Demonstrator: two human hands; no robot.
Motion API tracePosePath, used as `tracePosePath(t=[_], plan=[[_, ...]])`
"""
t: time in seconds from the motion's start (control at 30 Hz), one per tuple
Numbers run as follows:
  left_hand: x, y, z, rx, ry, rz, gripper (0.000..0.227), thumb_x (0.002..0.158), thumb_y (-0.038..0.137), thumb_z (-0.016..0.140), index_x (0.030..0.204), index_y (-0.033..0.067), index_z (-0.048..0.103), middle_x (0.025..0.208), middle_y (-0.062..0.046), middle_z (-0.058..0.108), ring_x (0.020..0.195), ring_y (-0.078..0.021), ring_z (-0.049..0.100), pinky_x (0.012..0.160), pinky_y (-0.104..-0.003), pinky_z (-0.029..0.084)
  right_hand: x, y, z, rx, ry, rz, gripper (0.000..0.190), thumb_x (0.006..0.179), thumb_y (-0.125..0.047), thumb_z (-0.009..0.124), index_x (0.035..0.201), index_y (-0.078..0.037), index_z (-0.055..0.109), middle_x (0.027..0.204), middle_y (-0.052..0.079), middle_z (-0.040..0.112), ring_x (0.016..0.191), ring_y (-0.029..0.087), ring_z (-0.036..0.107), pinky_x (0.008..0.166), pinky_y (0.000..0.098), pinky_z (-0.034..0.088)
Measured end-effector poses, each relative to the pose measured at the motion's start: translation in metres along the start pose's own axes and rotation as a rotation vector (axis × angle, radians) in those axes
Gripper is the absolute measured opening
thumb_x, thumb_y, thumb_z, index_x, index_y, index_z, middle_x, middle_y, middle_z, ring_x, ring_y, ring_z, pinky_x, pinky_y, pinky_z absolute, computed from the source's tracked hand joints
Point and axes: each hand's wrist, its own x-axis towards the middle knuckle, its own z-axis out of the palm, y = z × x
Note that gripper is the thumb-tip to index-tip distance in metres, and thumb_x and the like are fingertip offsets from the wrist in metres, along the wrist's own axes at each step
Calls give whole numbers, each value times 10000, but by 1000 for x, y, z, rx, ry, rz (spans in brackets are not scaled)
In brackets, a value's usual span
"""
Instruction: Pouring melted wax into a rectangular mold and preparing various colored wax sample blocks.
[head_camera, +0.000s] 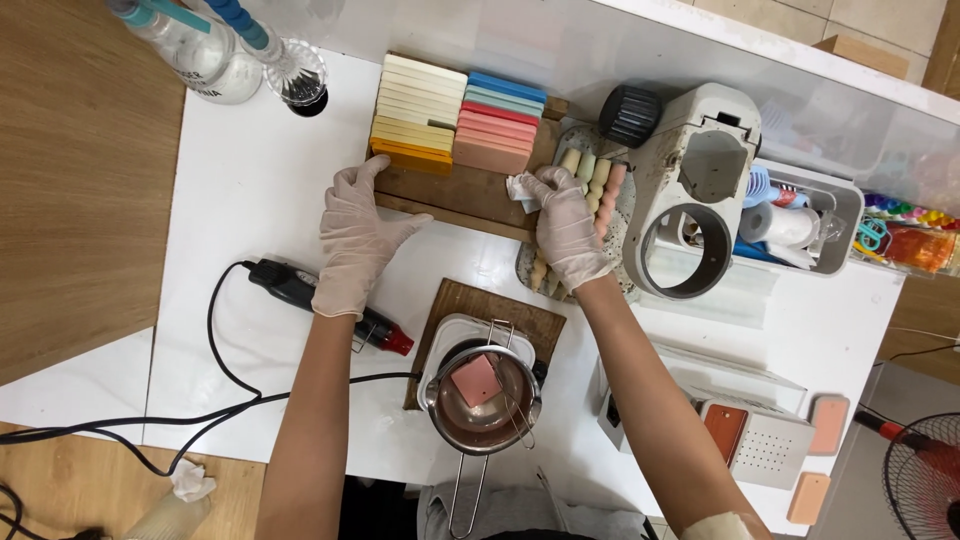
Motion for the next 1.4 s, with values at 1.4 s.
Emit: tracePosePath(t=[1.4], plan=[[-1,53,45,25,-224,225,786,832,416,748,1517,182,441,1517,-16,472,1325,-245,446,1066,-437,353,11,5,-2,757,-462,-1,365,797,115,653,1026,-113,825,1028,99,694,940,220,672,847,303,547]])
